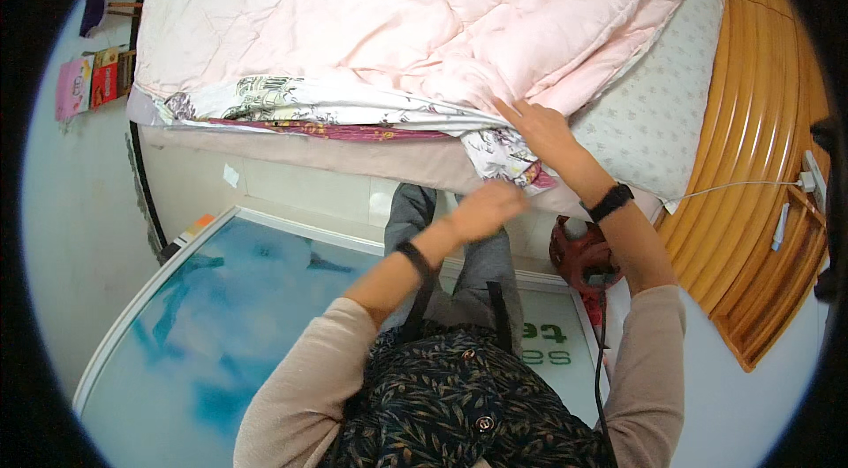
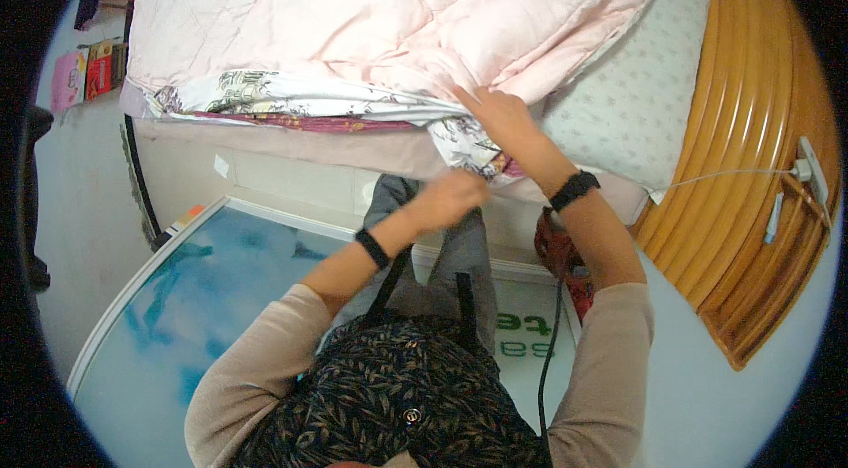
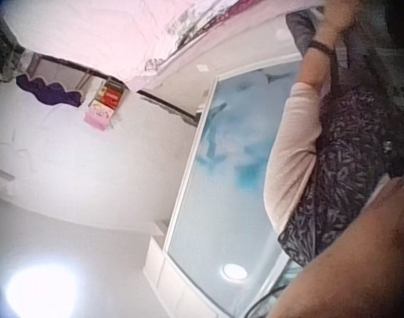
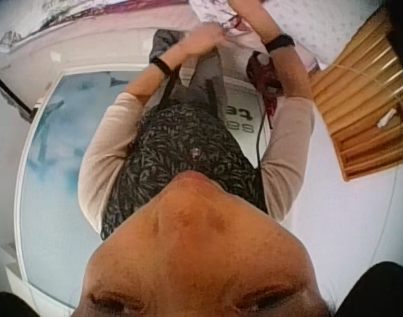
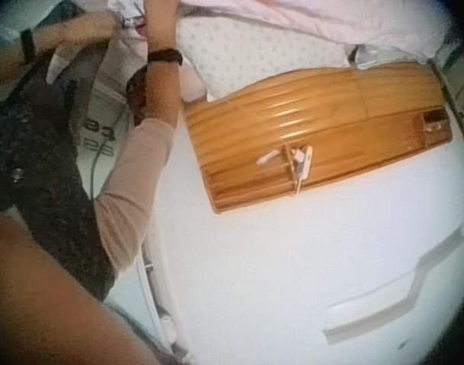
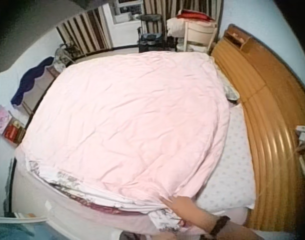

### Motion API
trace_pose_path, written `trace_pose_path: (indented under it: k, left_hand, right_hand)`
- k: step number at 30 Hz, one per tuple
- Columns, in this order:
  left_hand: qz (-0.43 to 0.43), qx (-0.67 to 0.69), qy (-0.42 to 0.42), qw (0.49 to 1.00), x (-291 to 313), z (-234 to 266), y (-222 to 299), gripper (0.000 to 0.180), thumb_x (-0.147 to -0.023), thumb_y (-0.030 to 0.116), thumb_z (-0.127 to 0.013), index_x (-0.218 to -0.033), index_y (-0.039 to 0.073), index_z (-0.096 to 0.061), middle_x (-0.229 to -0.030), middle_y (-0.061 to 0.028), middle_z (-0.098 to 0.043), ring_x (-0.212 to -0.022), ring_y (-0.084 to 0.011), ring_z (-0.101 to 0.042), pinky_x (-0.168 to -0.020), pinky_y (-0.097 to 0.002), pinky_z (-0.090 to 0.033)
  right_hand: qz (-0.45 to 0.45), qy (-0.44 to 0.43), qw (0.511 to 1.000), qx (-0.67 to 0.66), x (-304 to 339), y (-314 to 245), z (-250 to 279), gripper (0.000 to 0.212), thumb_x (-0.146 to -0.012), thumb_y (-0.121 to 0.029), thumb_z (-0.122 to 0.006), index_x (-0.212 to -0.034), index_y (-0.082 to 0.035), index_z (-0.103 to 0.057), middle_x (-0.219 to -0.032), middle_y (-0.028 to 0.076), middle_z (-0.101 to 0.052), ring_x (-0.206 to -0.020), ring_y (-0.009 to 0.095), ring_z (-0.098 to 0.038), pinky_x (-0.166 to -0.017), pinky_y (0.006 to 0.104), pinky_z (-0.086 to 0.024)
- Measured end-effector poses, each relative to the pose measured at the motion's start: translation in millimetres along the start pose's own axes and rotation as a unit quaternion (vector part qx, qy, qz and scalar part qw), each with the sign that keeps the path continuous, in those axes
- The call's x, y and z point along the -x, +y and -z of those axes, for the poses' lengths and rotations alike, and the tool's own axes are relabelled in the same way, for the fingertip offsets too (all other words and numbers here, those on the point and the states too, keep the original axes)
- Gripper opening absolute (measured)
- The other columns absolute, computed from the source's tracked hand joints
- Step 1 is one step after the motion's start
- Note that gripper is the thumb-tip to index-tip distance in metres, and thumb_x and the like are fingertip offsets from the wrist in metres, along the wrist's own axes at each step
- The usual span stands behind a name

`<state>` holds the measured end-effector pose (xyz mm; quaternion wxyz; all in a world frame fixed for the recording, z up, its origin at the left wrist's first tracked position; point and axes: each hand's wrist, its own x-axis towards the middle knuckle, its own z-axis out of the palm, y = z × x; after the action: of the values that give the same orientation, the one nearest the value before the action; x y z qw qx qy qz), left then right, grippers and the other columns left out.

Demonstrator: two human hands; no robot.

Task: The person folds a patterned duvet cover on a bed. They repeatedly roll and tuck the cover from one end to the other, smoothing and adjusting the fabric to create a compact bundle.

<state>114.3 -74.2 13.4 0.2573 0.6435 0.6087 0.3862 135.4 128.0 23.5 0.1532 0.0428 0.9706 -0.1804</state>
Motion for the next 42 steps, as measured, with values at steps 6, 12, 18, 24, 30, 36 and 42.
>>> trace_pose_path:
  k: [6,12,18,24,30,36,42]
  left_hand:
    - [0.203,-0.245,0.021,0.948,29.1,107.6,-86.6,0.079,-0.065,0.013,-0.075,-0.135,0.012,-0.039,-0.14,-0.0162,-0.035,-0.13,-0.0373,-0.031,-0.105,-0.0481,-0.03]
    - [0.239,-0.198,-0.071,0.948,11.9,96.0,-122.8,0.032,-0.066,0.004,-0.065,-0.097,0.004,-0.057,-0.099,-0.0161,-0.061,-0.097,-0.0336,-0.056,-0.086,-0.0449,-0.043]
    - [0.194,-0.191,-0.003,0.962,29.8,118.0,-140.2,0.019,-0.069,0.018,-0.069,-0.08,0.009,-0.055,-0.072,-0.01,-0.061,-0.073,-0.0299,-0.06,-0.065,-0.0412,-0.045]
    - [0.172,-0.287,0.027,0.942,17.3,168.5,-170.2,0.019,-0.072,0.019,-0.07,-0.085,0.009,-0.06,-0.086,-0.0075,-0.061,-0.085,-0.0251,-0.057,-0.073,-0.0407,-0.043]
    - [0.097,-0.204,0.101,0.969,10.5,130.9,-125.6,0.052,-0.076,0.029,-0.07,-0.122,0.01,-0.054,-0.125,-0.0141,-0.05,-0.114,-0.0336,-0.048,-0.099,-0.0447,-0.037]
    - [0.149,-0.163,0.038,0.974,-8.1,109.0,-151.9,0.051,-0.07,0.015,-0.066,-0.12,0.012,-0.056,-0.114,-0.0155,-0.059,-0.104,-0.033,-0.056,-0.093,-0.0427,-0.043]
    - [0.352,0.079,-0.093,0.928,-18.2,133.5,-172.9,0.039,-0.077,0.023,-0.06,-0.114,0.01,-0.061,-0.093,-0.0165,-0.066,-0.09,-0.0348,-0.061,-0.077,-0.0386,-0.047]
  right_hand:
    - [0.032,0.066,0.989,-0.127,9.9,-1.9,-7.5,0.026,-0.069,0.002,-0.055,-0.092,-0.003,-0.065,-0.093,0.011,-0.056,-0.1,0.028,-0.051,-0.087,0.0378,-0.044]
    - [0.055,0.187,0.973,-0.125,-22.2,-44.9,-13.9,0.021,-0.072,-0.002,-0.055,-0.093,0.002,-0.057,-0.113,0.017,-0.054,-0.113,0.034,-0.048,-0.096,0.0402,-0.04]
    - [-0.062,0.062,0.975,-0.205,-56.4,-44.7,-34.0,0.019,-0.084,-0.016,-0.055,-0.096,-0.001,-0.053,-0.094,0.019,-0.06,-0.096,0.034,-0.057,-0.081,0.0413,-0.046]
    - [-0.257,-0.059,0.773,-0.578,-70.3,-11.9,-50.7,0.029,-0.092,-0.027,-0.051,-0.099,0.0,-0.056,-0.089,0.009,-0.063,-0.081,0.018,-0.058,-0.069,0.0322,-0.046]
    - [-0.316,-0.133,0.502,-0.794,-88.4,14.6,-38.1,0.026,-0.092,-0.02,-0.055,-0.104,0.002,-0.057,-0.094,0.011,-0.064,-0.079,0.016,-0.063,-0.069,0.0295,-0.053]
    - [-0.328,-0.12,0.575,-0.74,-89.4,7.0,-22.7,0.025,-0.091,-0.019,-0.055,-0.106,0.0,-0.056,-0.102,0.011,-0.062,-0.089,0.016,-0.06,-0.076,0.0306,-0.051]
    - [-0.082,0.222,0.958,-0.164,-73.5,-42.6,-8.3,0.06,-0.07,-0.025,-0.075,-0.12,-0.002,-0.051,-0.126,0.021,-0.047,-0.116,0.037,-0.044,-0.098,0.0413,-0.037]
